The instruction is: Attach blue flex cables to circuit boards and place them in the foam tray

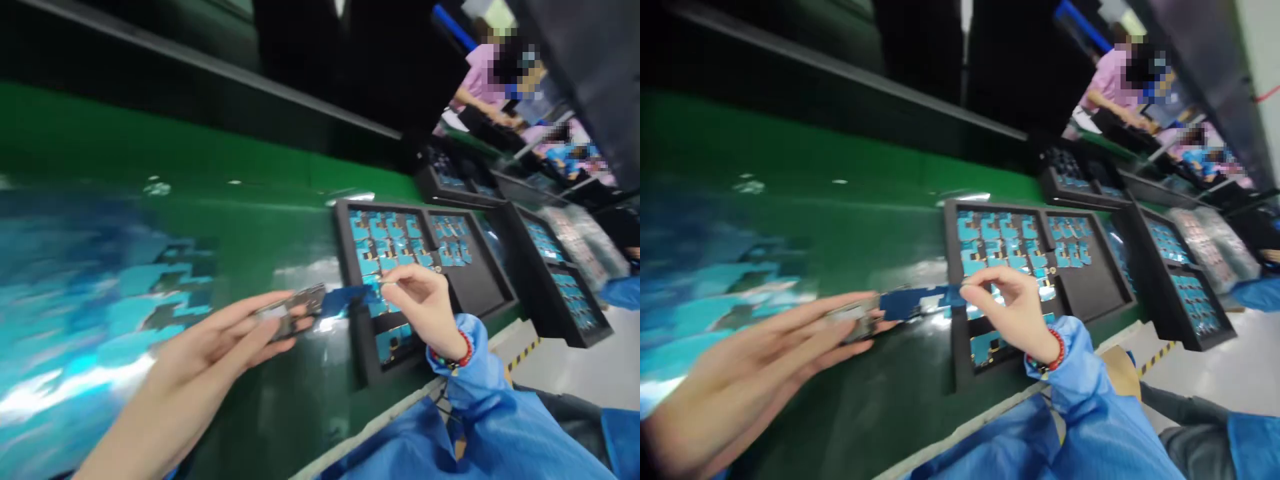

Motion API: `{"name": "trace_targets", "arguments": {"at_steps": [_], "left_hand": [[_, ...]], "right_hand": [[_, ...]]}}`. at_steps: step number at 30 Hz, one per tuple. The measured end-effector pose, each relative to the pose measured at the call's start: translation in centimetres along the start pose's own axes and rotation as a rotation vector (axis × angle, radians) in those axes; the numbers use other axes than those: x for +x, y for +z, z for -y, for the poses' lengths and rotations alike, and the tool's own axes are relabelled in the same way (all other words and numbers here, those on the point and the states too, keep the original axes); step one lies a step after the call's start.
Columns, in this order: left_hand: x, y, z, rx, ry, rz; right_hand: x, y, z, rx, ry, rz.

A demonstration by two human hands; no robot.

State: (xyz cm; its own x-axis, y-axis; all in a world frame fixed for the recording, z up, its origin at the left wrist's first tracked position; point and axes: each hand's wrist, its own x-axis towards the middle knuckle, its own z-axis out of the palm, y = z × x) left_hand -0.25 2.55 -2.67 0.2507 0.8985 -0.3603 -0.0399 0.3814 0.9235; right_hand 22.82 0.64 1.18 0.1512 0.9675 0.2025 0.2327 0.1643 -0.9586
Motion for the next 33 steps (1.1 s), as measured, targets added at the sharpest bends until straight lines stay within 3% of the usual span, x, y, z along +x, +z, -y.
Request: {"name": "trace_targets", "arguments": {"at_steps": [4, 15, 23, 33], "left_hand": [[-0.5, 1.1, -1.1, -0.168, -0.077, 0.039], [-1.1, 0.6, -0.8, -0.05, -0.046, 0.186], [-2.3, 2.0, -1.2, -0.111, 0.004, 0.095], [-2.7, 1.9, -1.2, -0.082, -0.014, 0.075]], "right_hand": [[0.0, 0.1, 0.0, 0.039, 0.141, 0.108], [-0.2, 0.1, -0.4, -0.007, 0.232, 0.118], [-0.3, 0.7, 0.3, 0.089, 0.307, 0.193], [-0.4, 1.1, 0.9, 0.0, 0.302, 0.194]]}}
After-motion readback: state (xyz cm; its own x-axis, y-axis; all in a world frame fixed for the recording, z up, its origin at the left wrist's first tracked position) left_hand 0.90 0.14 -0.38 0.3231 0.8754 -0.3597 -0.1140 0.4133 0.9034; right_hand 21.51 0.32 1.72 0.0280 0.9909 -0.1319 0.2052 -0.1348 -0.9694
